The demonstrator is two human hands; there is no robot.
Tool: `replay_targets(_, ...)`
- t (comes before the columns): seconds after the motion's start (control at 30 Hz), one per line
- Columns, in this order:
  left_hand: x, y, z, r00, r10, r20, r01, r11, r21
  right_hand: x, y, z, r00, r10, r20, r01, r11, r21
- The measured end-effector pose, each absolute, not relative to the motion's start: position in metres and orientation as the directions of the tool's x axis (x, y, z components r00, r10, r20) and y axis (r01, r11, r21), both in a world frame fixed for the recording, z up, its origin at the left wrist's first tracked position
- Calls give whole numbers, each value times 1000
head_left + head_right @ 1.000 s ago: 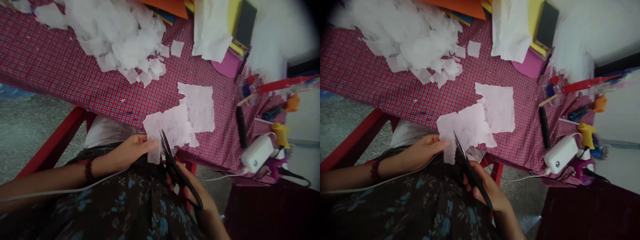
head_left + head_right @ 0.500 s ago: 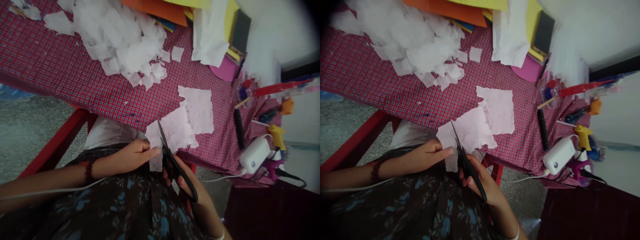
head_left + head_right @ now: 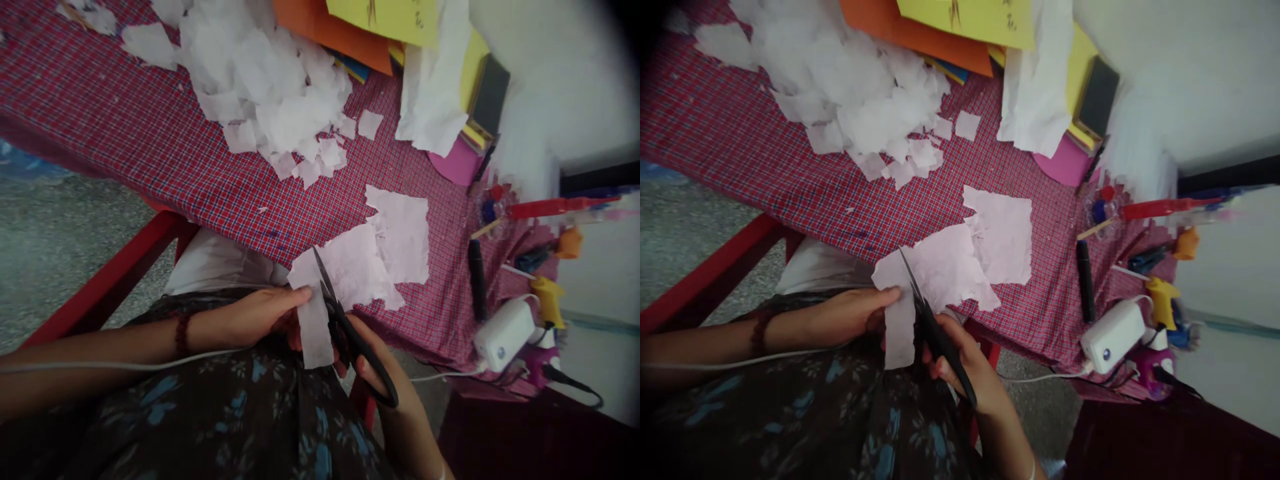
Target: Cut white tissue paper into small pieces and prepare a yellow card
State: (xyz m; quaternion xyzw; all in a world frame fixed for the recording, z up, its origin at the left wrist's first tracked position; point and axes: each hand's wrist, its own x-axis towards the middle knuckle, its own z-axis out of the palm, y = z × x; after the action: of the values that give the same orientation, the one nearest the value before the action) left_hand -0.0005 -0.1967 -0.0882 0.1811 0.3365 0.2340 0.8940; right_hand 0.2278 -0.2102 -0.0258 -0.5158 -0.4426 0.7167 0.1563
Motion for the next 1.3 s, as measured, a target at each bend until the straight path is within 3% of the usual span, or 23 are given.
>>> replay_targets(0.1, -2, -196, -84, 672, 562, -481, -365, 818, 445, 230, -210, -29, -435, 677, -594, 214, -564, -798)
replay_targets(0.27, -9, -190, -72, 669, 596, -444, -372, 786, 494, 232, -205, -33, -507, 643, -575, 219, -549, -807)
replay_targets(0.43, -11, -182, -64, 611, 649, -453, -265, 707, 656, 230, -203, -32, -504, 649, -570, 204, -552, -809)
replay_targets(0.67, -11, -179, -66, 600, 686, -413, -143, 599, 788, 230, -206, -36, -504, 605, -617, 180, -625, -759)
replay_targets(0.93, -24, -173, -50, 590, 705, -394, -4, 490, 872, 230, -202, -39, -582, 591, -558, 161, -589, -792)
replay_targets(1.13, -64, -144, -11, 382, 817, -432, 269, 349, 898, 237, -206, -45, -683, 562, -466, 87, -571, -816)
replay_targets(1.3, -94, -119, 4, 421, 748, -513, 235, 456, 858, 224, -198, -32, -760, 472, -447, 116, -578, -808)
